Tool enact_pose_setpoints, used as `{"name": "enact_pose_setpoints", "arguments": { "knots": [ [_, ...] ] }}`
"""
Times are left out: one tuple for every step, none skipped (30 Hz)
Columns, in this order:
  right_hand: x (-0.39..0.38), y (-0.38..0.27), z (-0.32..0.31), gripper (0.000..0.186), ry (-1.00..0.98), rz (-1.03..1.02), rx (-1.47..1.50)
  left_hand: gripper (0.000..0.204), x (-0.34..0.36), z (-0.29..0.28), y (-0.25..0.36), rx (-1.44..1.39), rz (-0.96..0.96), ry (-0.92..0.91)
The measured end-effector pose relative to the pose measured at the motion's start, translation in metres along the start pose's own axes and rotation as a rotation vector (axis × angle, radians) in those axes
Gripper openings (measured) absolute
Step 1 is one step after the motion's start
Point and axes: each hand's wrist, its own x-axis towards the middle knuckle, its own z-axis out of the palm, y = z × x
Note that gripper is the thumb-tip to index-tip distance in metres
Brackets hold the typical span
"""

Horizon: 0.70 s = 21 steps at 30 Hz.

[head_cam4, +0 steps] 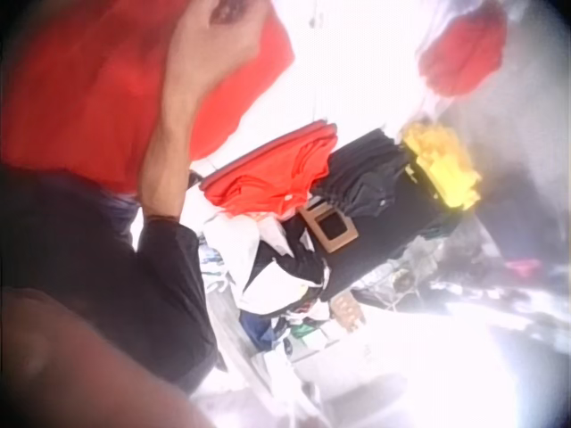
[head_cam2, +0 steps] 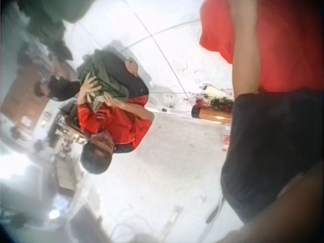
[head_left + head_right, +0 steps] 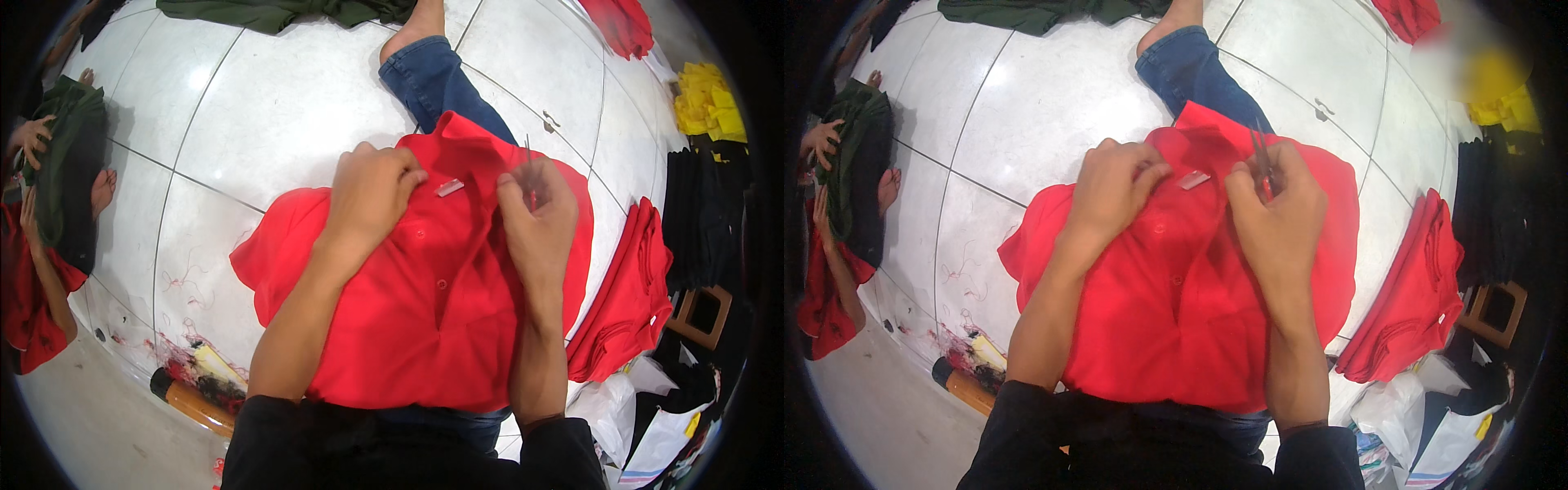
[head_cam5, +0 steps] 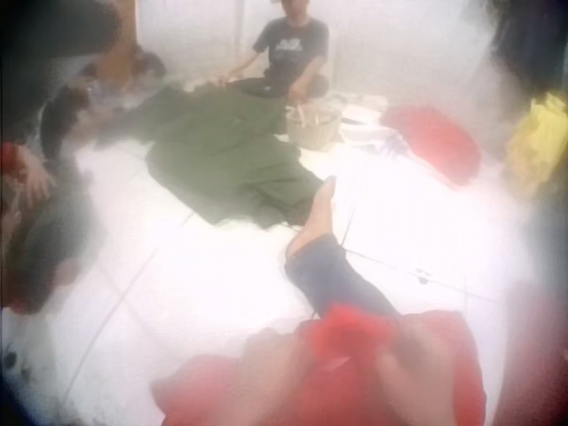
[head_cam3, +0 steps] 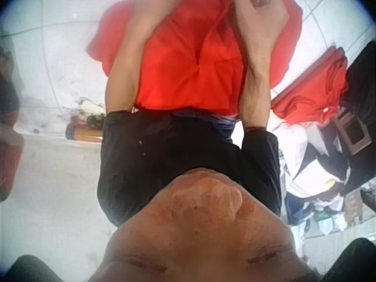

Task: The person uses a pair of snips to trim excess threads from the collar and button area of red shirts, working on them one by one.

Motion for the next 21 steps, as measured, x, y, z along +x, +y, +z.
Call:
{"name": "enact_pose_setpoints", "arguments": {
  "knots": [
    [0.000,0.003,0.001,0.016,0.013,-0.026,-0.003,0.016,-0.001,-0.004,0.001,-0.128,-0.104,0.009],
    [-0.001,0.006,0.002,0.016,-0.018,-0.056,-0.078,0.017,-0.004,-0.010,0.003,-0.256,-0.208,0.017],
    [-0.001,0.009,0.003,0.016,-0.048,-0.086,-0.154,0.019,-0.007,-0.016,0.006,-0.384,-0.311,0.024],
    [-0.003,0.007,0.005,0.017,-0.082,-0.114,-0.229,0.020,-0.010,-0.022,0.009,-0.365,-0.306,0.011],
    [-0.007,0.002,0.005,0.020,-0.016,-0.155,-0.266,0.021,-0.014,-0.029,0.013,-0.346,-0.301,-0.003],
    [-0.013,-0.007,0.004,0.024,0.049,-0.196,-0.302,0.023,-0.017,-0.034,0.019,-0.326,-0.295,-0.016],
    [-0.020,-0.019,0.003,0.029,0.114,-0.241,-0.331,0.023,-0.019,-0.042,0.024,-0.321,-0.295,-0.023],
    [-0.026,-0.026,0.000,0.033,0.107,-0.264,-0.342,0.024,-0.022,-0.049,0.030,-0.313,-0.295,-0.032],
    [-0.034,-0.033,-0.004,0.037,0.099,-0.287,-0.353,0.024,-0.024,-0.054,0.034,-0.305,-0.295,-0.041],
    [-0.043,-0.039,-0.004,0.041,0.091,-0.314,-0.355,0.025,-0.027,-0.062,0.037,-0.302,-0.288,-0.035],
    [-0.053,-0.043,-0.006,0.042,0.045,-0.342,-0.351,0.026,-0.029,-0.067,0.039,-0.308,-0.273,-0.036],
    [-0.063,-0.046,-0.007,0.043,-0.002,-0.371,-0.345,0.026,-0.030,-0.070,0.041,-0.314,-0.259,-0.037],
    [-0.072,-0.048,-0.006,0.044,-0.048,-0.398,-0.342,0.027,-0.032,-0.071,0.043,-0.314,-0.243,-0.027],
    [-0.077,-0.049,-0.002,0.039,-0.033,-0.457,-0.303,0.028,-0.033,-0.071,0.044,-0.314,-0.228,-0.017],
    [-0.079,-0.054,0.001,0.036,-0.075,-0.389,-0.319,0.028,-0.035,-0.071,0.045,-0.314,-0.214,-0.008],
    [-0.080,-0.061,0.002,0.033,-0.118,-0.319,-0.336,0.029,-0.037,-0.073,0.047,-0.304,-0.223,-0.012],
    [-0.079,-0.066,0.003,0.030,-0.161,-0.249,-0.353,0.029,-0.039,-0.074,0.049,-0.294,-0.232,-0.016],
    [-0.079,-0.065,0.006,0.029,-0.139,-0.295,-0.352,0.030,-0.041,-0.075,0.050,-0.284,-0.241,-0.020],
    [-0.077,-0.061,0.012,0.028,-0.117,-0.346,-0.350,0.029,-0.042,-0.077,0.051,-0.290,-0.229,-0.013],
    [-0.075,-0.058,0.016,0.028,-0.096,-0.397,-0.349,0.029,-0.044,-0.077,0.050,-0.295,-0.216,-0.005],
    [-0.074,-0.057,0.017,0.028,-0.101,-0.403,-0.343,0.028,-0.045,-0.077,0.050,-0.302,-0.204,0.002]
  ]
}}
